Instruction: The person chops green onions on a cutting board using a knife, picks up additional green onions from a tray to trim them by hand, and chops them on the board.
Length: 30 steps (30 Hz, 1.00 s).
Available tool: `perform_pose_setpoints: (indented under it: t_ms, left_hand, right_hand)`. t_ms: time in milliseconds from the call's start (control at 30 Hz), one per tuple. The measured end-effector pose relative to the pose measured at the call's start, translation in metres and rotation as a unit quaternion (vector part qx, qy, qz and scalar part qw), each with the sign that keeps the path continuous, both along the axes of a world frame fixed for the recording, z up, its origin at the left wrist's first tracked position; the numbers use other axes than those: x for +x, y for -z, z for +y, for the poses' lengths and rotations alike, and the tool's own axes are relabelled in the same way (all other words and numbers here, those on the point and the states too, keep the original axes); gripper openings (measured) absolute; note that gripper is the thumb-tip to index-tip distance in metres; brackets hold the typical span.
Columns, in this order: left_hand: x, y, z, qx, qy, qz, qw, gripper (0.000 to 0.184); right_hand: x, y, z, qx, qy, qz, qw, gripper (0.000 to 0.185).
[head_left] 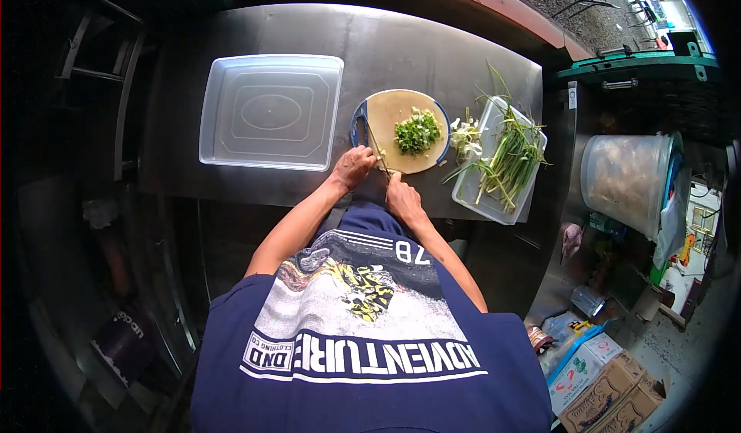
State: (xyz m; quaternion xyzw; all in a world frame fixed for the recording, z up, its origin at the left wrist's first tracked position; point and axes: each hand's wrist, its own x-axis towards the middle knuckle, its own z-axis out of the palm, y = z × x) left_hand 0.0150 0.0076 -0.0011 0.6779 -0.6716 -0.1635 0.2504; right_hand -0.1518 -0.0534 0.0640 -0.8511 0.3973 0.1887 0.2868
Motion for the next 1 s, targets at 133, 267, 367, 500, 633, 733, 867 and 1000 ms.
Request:
perform_pose_setpoints:
  t_ms: [133, 267, 367, 500, 633, 733, 867, 1000]
  left_hand:
    - [0.0, 0.0, 0.001, -0.015, -0.002, -0.002, 1.0, 0.009]
    - [0.0, -0.003, -0.002, -0.021, 0.01, -0.021, 0.999, 0.008]
    - [0.001, -0.005, 0.0, -0.041, 0.007, -0.021, 0.999, 0.005]
    - [-0.001, -0.006, 0.0, -0.044, 0.011, -0.038, 0.998, 0.005]
    - [-0.001, -0.012, 0.0, -0.032, 0.011, -0.05, 0.998, 0.005]
    - [0.0, -0.012, 0.001, -0.016, 0.017, -0.042, 0.999, 0.005]
    - [0.0, -0.009, -0.001, -0.016, 0.025, -0.048, 0.998, 0.005]
    - [-0.001, -0.007, -0.001, -0.049, 0.008, -0.021, 0.999, 0.004]
  right_hand:
    - [0.008, 0.016, 0.003, -0.018, 0.02, -0.011, 1.0, 0.022]
    - [0.017, 0.026, -0.005, -0.031, 0.003, -0.015, 0.999, 0.029]
    - [0.016, 0.02, -0.007, -0.016, 0.012, -0.017, 1.0, 0.028]
    - [0.005, 0.009, -0.001, -0.007, -0.001, -0.013, 1.0, 0.023]
    - [-0.001, 0.01, 0.006, -0.004, 0.01, 0.002, 1.0, 0.021]
    - [0.004, 0.02, 0.008, -0.016, 0.022, -0.009, 1.0, 0.021]
    - [0.025, 0.031, -0.007, -0.038, 0.013, -0.035, 0.999, 0.019]
    - [0.024, 0.024, -0.011, -0.029, 0.0, -0.02, 0.999, 0.021]
